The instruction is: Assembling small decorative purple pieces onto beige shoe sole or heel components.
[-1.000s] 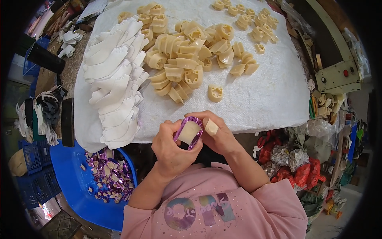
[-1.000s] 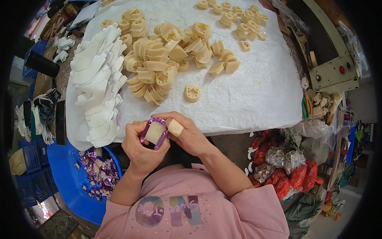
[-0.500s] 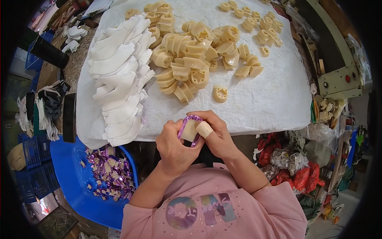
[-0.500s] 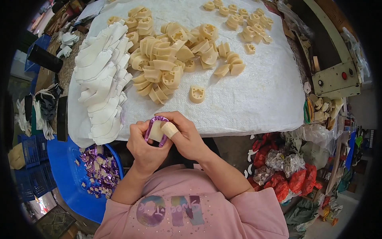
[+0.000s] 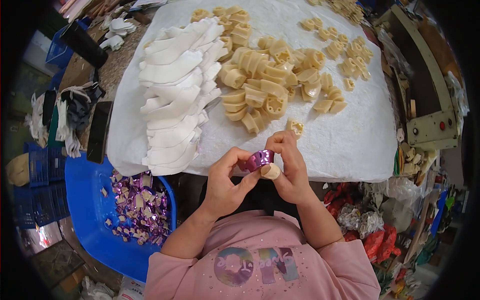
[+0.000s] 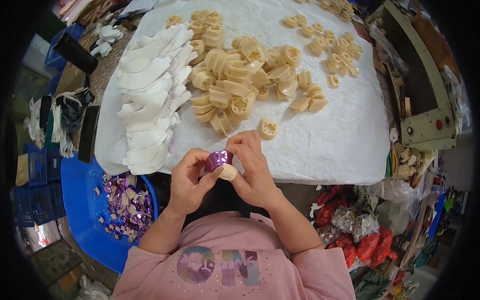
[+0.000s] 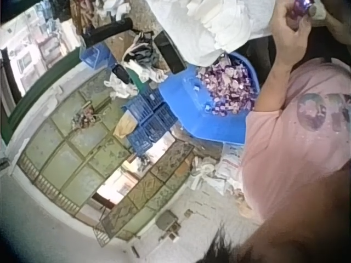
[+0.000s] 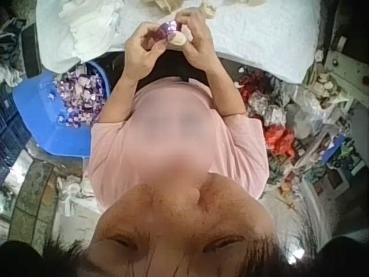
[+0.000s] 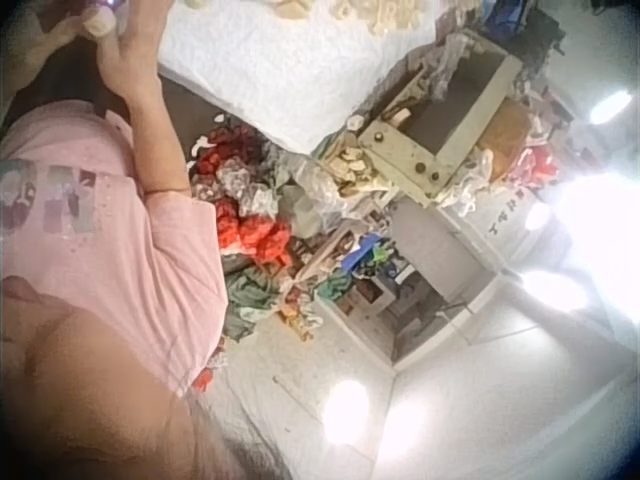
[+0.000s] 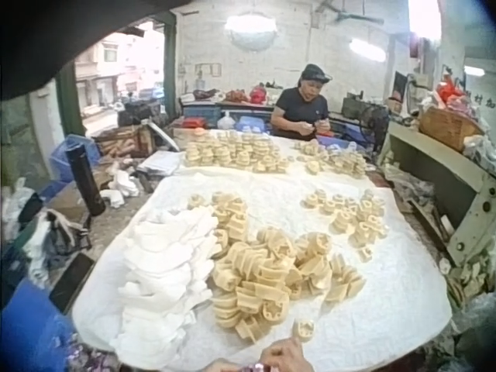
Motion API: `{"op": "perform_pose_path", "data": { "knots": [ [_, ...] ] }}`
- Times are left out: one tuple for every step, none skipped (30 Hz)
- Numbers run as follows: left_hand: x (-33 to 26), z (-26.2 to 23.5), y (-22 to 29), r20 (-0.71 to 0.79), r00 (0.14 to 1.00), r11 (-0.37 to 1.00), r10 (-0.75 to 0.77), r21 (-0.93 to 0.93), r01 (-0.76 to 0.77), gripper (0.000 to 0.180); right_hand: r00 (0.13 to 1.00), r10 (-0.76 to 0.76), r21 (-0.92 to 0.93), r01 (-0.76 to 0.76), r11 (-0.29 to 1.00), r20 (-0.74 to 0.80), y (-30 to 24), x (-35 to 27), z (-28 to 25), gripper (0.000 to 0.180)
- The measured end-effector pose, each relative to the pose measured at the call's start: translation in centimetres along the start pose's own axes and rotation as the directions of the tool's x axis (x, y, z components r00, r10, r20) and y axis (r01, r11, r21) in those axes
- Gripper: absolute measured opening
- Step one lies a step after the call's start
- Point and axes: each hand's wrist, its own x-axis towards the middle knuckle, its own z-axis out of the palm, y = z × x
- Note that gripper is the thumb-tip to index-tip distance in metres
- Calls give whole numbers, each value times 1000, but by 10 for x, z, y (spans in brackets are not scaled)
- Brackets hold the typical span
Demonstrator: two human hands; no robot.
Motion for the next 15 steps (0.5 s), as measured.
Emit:
{"op": "perform_pose_path", "data": {
  "knots": [
    [-1, 0, 2, -12, 1000, 1000, 0, 4, 0, 18, 1000, -6, 7, 5, 1000, 8, 1, 0, 0, 34],
    [-2, -1, 7, 11, 1000, 995, -27, -99, 28, 20, 999, -2, 41, 1, 999, 37, 2, 1, -2, 34],
    [-3, -2, 9, 32, 998, 978, -50, -199, 55, 21, 998, -4, 76, -2, 997, 67, 3, 3, -2, 34],
    [-4, -4, 9, 14, 999, 980, -49, -193, 51, 21, 997, 38, 156, -49, 986, 72, -1, 6, -1, 36],
    [-5, -7, 7, -26, 999, 970, -31, -242, 24, 22, 1000, 13, 152, -14, 988, 10, -9, 9, -4, 37],
    [-8, -13, 2, -82, 996, 959, -17, -284, -7, 24, 999, -16, 157, 22, 987, -42, -18, 15, -6, 38],
    [-10, -21, 0, -122, 992, 963, -18, -270, -16, 24, 991, -112, 134, 121, 984, -76, -26, 14, -14, 39],
    [-9, -24, 2, -129, 991, 955, -29, -297, -11, 24, 957, -211, 175, 247, 953, -199, -44, 12, -28, 39],
    [-10, -29, 6, -142, 989, 948, -40, -317, -8, 25, 959, -149, -133, 120, 984, -240, -56, -8, -53, 47],
    [-12, -33, 7, -161, 986, 954, -38, -301, -13, 25, 959, -155, -112, 132, 985, -235, -66, -7, -60, 47],
    [-12, -35, 8, -170, 985, 951, -16, -307, -38, 26, 948, -250, 11, 257, 966, -194, -81, -7, -68, 43],
    [-17, -42, 7, -202, 979, 950, -1, -307, -62, 26, 925, -347, 160, 370, 915, -152, -91, -2, -70, 39],
    [-20, -48, 5, -223, 975, 953, -4, -296, -64, 26, 889, -439, 297, 457, 838, -128, -104, 3, -73, 35],
    [-23, -55, 4, -256, 966, 959, 14, -270, -86, 26, 841, -527, 428, 523, 737, -120, -117, 8, -75, 32],
    [-28, -62, 4, -289, 957, 964, 35, -244, -109, 26, 782, -610, 548, 567, 615, -126, -129, 14, -75, 28]
  ]
}}
